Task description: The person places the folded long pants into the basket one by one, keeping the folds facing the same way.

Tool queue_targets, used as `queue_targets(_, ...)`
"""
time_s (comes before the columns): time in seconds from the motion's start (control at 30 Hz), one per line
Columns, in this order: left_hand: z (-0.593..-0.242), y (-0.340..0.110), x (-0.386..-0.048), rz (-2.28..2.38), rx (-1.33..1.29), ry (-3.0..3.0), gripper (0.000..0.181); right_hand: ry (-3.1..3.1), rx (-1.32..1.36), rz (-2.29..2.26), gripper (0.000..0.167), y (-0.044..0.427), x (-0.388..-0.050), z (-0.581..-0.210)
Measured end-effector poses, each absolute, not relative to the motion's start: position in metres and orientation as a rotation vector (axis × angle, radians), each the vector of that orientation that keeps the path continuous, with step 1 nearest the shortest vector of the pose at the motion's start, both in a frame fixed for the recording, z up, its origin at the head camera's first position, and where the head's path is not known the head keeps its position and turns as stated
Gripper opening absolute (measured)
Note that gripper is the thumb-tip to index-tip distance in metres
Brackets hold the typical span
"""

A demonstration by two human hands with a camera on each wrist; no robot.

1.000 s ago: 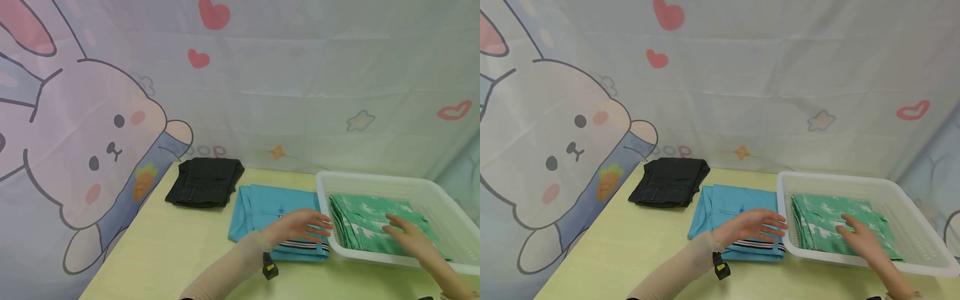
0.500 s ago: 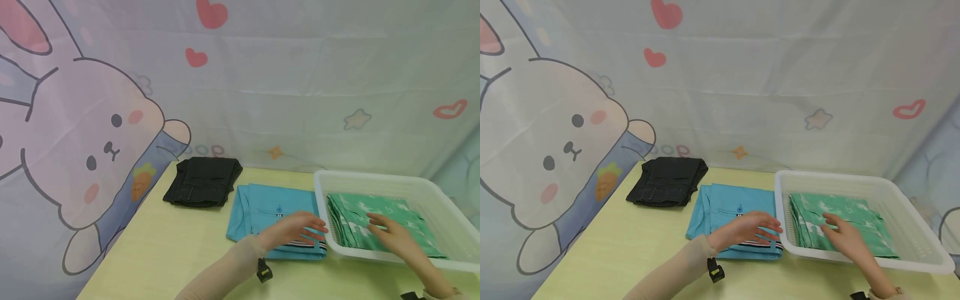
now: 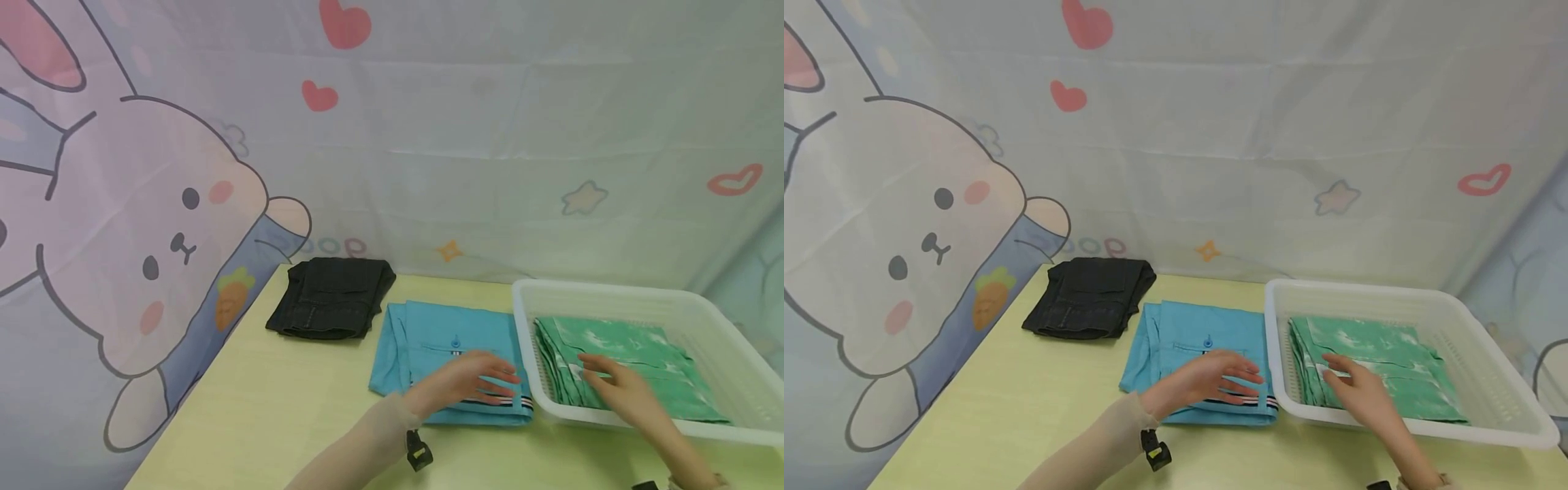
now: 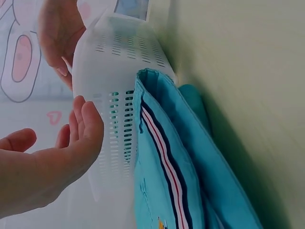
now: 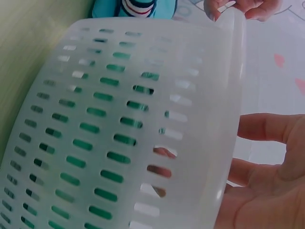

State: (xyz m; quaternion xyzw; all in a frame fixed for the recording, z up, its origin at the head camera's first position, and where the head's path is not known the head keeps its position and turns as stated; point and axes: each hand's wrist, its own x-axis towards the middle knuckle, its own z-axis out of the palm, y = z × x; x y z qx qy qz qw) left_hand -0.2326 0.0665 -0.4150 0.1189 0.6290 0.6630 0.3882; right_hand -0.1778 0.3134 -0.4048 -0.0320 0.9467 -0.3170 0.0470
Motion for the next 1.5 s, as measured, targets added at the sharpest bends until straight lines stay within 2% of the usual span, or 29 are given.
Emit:
queue_targets(0.7, -0.412, 0.033, -0.223, 1.759, 0.355, 1.688, 0.04, 2.989, -0.119, -1.186, 0.042, 0.285, -0.168, -0.403)
queue_targets(0.93, -0.42, 0.021, -0.222, 1.866, 0.25, 1.646, 0.046, 3.001, -0.149, -1.222, 0.038, 0.273, -0.167, -0.404)
queue_targets(1.17, -0.419, 0.008, -0.223, 1.956, 0.163, 1.57, 0.043, 2.977, -0.181, -1.305, 0.037, 0.263, -0.167, -0.403)
queue_targets(1.5, -0.427, -0.005, -0.226, 2.065, 0.094, 1.422, 0.049, 2.951, -0.128, -1.381, 0.036, 0.247, -0.165, -0.401)
